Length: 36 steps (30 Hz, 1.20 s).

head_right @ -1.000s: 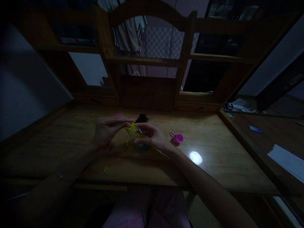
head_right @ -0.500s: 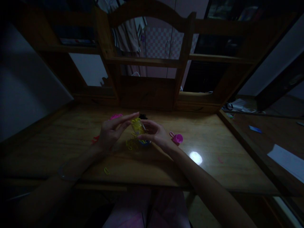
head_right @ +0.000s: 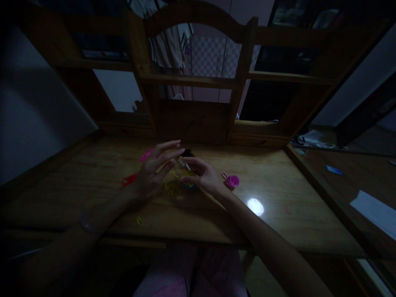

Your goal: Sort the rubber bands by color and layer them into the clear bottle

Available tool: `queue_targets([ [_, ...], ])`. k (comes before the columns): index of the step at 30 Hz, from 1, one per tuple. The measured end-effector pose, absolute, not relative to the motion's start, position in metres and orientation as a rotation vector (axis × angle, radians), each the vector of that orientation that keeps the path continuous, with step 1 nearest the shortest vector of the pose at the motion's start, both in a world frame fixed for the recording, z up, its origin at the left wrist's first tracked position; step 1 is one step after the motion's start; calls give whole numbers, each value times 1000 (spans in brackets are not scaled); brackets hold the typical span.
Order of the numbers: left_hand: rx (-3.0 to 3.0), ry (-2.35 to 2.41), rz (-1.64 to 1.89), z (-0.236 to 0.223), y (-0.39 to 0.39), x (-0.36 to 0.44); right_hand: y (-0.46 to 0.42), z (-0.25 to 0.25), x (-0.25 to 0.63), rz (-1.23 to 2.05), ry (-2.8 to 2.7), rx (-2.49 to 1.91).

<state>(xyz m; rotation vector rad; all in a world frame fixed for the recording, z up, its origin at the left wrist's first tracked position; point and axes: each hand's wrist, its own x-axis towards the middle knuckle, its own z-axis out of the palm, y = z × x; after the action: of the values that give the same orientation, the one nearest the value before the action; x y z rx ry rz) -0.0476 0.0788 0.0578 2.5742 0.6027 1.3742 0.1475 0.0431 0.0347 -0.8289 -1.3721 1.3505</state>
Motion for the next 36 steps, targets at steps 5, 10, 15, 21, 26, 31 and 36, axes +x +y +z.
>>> queue_targets([
  [5,2586,647,1363,55,80,-48,42,36,148,1357,-1396,-800],
  [10,2588,713,1461,56,80,-49,42,35,150,1362,-1383,-800],
  [15,2602,741,1504,57,80,-49,42,34,151,1369,-1382,-795],
  [21,2575,785,1541,53,81,-50,44,35,151,1334,-1371,-801],
  [26,2555,821,1660,64,86,-55,49,34,158,1271,-1379,-796],
  [31,2596,813,1001,110,56,-82,54,34,169,1250,-1390,-818],
  [36,2378,733,16,109,24,-118,57,31,173,1220,-1378,-842],
])
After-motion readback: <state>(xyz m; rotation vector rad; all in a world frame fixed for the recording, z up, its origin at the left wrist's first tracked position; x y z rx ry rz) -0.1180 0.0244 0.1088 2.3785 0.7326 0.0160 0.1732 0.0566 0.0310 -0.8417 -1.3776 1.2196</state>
